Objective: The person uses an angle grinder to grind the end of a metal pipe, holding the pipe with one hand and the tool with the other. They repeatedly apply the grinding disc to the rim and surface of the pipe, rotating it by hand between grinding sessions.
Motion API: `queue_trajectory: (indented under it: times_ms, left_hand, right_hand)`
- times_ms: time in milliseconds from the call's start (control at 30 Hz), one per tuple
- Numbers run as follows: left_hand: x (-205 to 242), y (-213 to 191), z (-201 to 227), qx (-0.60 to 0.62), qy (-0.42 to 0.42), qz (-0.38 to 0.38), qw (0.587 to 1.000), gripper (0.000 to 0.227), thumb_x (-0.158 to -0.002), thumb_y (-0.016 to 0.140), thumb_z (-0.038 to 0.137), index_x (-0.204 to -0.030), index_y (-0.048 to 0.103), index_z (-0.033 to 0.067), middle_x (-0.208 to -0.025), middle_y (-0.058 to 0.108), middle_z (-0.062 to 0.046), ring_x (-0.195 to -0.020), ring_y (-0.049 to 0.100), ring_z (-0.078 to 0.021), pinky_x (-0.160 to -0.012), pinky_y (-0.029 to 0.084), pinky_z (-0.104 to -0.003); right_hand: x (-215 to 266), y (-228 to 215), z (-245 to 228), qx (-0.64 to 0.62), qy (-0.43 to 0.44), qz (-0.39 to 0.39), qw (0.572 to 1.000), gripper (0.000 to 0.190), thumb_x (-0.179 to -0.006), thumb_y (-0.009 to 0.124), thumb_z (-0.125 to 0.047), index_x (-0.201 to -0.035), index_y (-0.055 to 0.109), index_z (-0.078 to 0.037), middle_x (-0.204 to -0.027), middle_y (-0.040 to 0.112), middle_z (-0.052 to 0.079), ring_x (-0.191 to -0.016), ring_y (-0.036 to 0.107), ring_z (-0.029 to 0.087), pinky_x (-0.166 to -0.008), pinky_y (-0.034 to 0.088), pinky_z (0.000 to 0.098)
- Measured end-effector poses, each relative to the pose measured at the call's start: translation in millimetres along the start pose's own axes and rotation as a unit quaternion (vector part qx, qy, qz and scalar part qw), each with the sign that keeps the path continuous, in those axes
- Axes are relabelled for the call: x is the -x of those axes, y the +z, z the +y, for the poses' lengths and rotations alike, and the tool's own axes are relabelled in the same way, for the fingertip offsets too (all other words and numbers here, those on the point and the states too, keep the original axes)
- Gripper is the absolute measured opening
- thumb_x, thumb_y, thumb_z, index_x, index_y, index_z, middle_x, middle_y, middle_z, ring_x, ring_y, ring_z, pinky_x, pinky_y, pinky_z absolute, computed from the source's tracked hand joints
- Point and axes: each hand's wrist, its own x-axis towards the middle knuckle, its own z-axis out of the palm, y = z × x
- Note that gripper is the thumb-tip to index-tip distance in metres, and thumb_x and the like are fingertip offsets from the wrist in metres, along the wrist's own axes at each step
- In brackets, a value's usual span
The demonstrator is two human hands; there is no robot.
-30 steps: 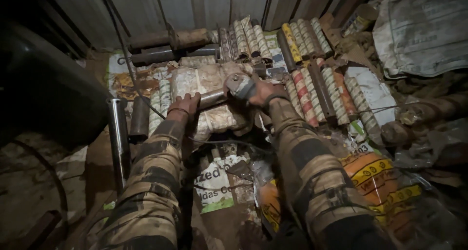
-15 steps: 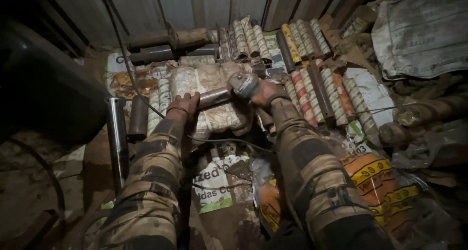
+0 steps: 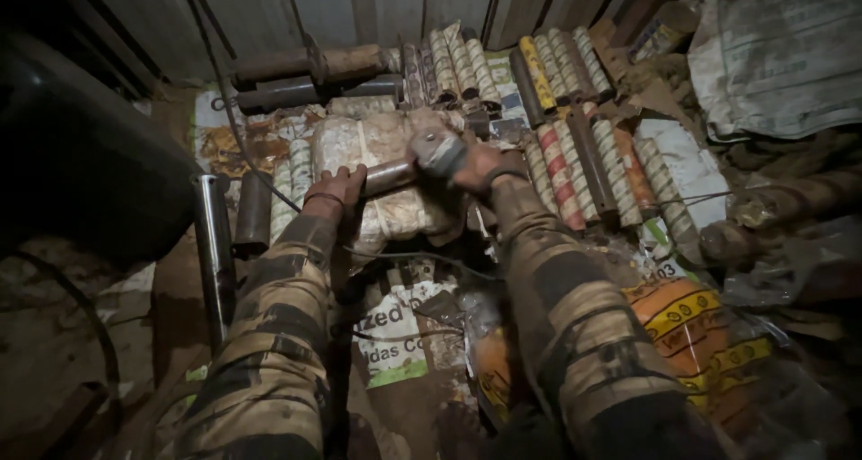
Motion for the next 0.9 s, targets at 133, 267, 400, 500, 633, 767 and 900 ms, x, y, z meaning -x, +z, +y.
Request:
queue_trajectory:
  times_ms: [133, 267, 400, 500, 633, 767, 900]
  left_hand:
    - [-8, 10, -4, -0.03, 0.021, 0.013, 0.999, 0.048, -0.1, 0.042, 0.021, -0.148, 0.041, 0.0261, -0.148, 0.049, -0.019, -0.134, 0.044, -0.0517, -0.1, 0.048, -0.059]
    - [2, -2, 3, -0.022, 0.013, 0.015, 1.0, 0.049, -0.1, 0.043, 0.02, -0.148, 0.042, 0.0265, -0.146, 0.051, -0.02, -0.131, 0.048, -0.0514, -0.1, 0.049, -0.059]
    - [10, -12, 12, -0.022, 0.009, 0.008, 1.0, 0.049, -0.097, 0.047, 0.017, -0.145, 0.045, 0.0263, -0.145, 0.052, -0.019, -0.13, 0.047, -0.0508, -0.099, 0.049, -0.059]
    - [10, -13, 12, -0.013, 0.013, 0.025, 1.0, 0.043, -0.1, 0.047, 0.018, -0.142, 0.047, 0.0263, -0.145, 0.052, -0.018, -0.13, 0.048, -0.0505, -0.1, 0.049, -0.058]
    - [15, -14, 13, -0.023, 0.025, 0.03, 0.999, 0.049, -0.097, 0.051, 0.017, -0.145, 0.045, 0.0241, -0.143, 0.053, -0.02, -0.127, 0.05, -0.0513, -0.099, 0.05, -0.058]
    - [20, -23, 18, -0.028, 0.016, 0.019, 0.999, 0.052, -0.094, 0.053, 0.016, -0.145, 0.045, 0.0231, -0.143, 0.053, -0.02, -0.128, 0.05, -0.0514, -0.097, 0.051, -0.058]
    - [21, -21, 18, -0.023, 0.019, 0.018, 0.999, 0.052, -0.097, 0.052, 0.016, -0.147, 0.044, 0.0238, -0.145, 0.052, -0.02, -0.129, 0.049, -0.0522, -0.098, 0.051, -0.058]
  right_hand:
    - [19, -19, 11, -0.011, 0.087, 0.025, 0.996, 0.05, -0.073, 0.073, -0.034, -0.113, 0.074, -0.004, -0.114, 0.072, 0.026, -0.107, 0.07, 0.043, -0.091, 0.056, 0.0496]
    - [14, -19, 12, 0.056, 0.078, -0.001, 0.995, 0.055, -0.073, 0.079, -0.038, -0.111, 0.074, 0.001, -0.115, 0.071, 0.029, -0.109, 0.07, 0.043, -0.092, 0.056, 0.0491]
    - [-7, 8, 15, 0.055, -0.008, -0.012, 0.998, 0.055, -0.071, 0.077, -0.035, -0.114, 0.071, -0.002, -0.113, 0.071, 0.027, -0.105, 0.068, 0.044, -0.087, 0.055, 0.0508]
    - [-26, 31, 30, -0.022, -0.12, -0.014, 0.992, 0.055, -0.071, 0.073, -0.032, -0.117, 0.069, -0.003, -0.107, 0.073, 0.028, -0.1, 0.07, 0.044, -0.082, 0.054, 0.051]
    - [-35, 35, 47, 0.016, -0.058, -0.006, 0.998, 0.049, -0.07, 0.075, -0.034, -0.104, 0.073, 0.002, -0.101, 0.073, 0.03, -0.097, 0.072, 0.044, -0.081, 0.056, 0.0506]
    - [-7, 3, 44, 0.002, 0.004, 0.024, 1.0, 0.045, -0.068, 0.075, -0.032, -0.096, 0.074, 0.003, -0.094, 0.072, 0.03, -0.091, 0.072, 0.046, -0.08, 0.057, 0.051]
    - [7, -6, 25, 0.02, -0.002, 0.016, 1.0, 0.061, -0.07, 0.075, -0.033, -0.119, 0.065, 0.002, -0.103, 0.071, 0.03, -0.098, 0.07, 0.046, -0.082, 0.057, 0.0525]
